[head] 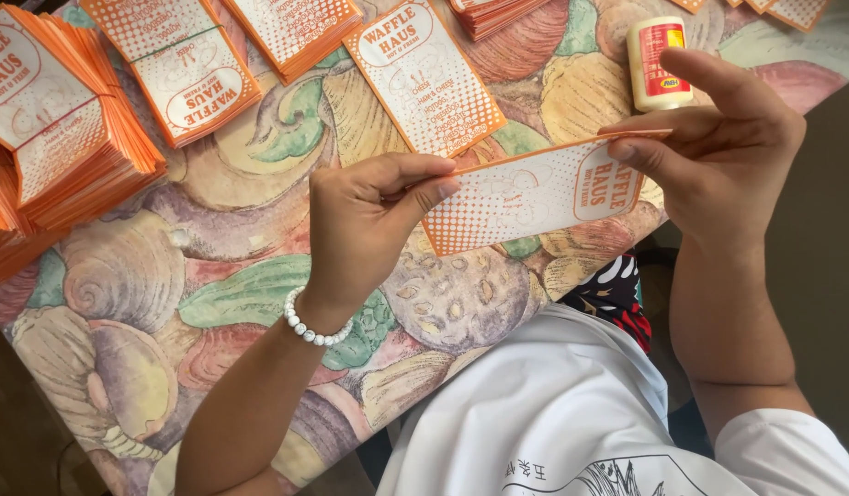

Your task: Applying glue to the edges of paper bags and folding them to complete the assembly.

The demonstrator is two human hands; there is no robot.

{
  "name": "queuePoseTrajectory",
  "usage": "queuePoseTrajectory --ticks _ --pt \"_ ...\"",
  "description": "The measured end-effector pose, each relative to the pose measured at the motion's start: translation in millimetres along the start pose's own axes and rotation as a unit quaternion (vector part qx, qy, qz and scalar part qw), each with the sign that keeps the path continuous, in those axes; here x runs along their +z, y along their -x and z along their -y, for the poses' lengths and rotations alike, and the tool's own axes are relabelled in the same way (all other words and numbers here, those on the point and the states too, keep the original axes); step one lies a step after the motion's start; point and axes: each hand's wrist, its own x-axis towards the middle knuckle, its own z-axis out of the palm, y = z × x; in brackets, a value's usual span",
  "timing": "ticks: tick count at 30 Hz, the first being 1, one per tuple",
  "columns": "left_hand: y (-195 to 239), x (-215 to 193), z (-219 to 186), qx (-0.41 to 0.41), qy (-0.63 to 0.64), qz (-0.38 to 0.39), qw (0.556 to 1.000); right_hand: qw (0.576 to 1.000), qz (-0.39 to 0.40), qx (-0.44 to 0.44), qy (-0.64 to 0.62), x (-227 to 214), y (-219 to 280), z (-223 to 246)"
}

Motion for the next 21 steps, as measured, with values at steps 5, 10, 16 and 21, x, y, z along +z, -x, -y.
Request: queuePoseTrajectory --ticks 5,10,16,21 --pt "-0.7 -0.9 2.4 -0.026 -0.006 0.000 1.000 1.000 -0.019 0.003 0.002 -3.7 0.0 -4.3" --pt "-1.7 -1.3 4.0 -0.057 0.020 0.014 0.998 1.000 -0.019 0.016 -0.006 -6.3 -3.4 -6.6" --pt "16.7 0.9 17.1 0.031 -0.168 0.059 0.983 0.977 0.028 0.206 -0.043 14.1 -24.3 -19.7" --pt "56.1 20.5 55.1 0.168 -0.448 0.199 0.855 0.959 0.158 0.155 0.179 29.4 -23.4 -40.1"
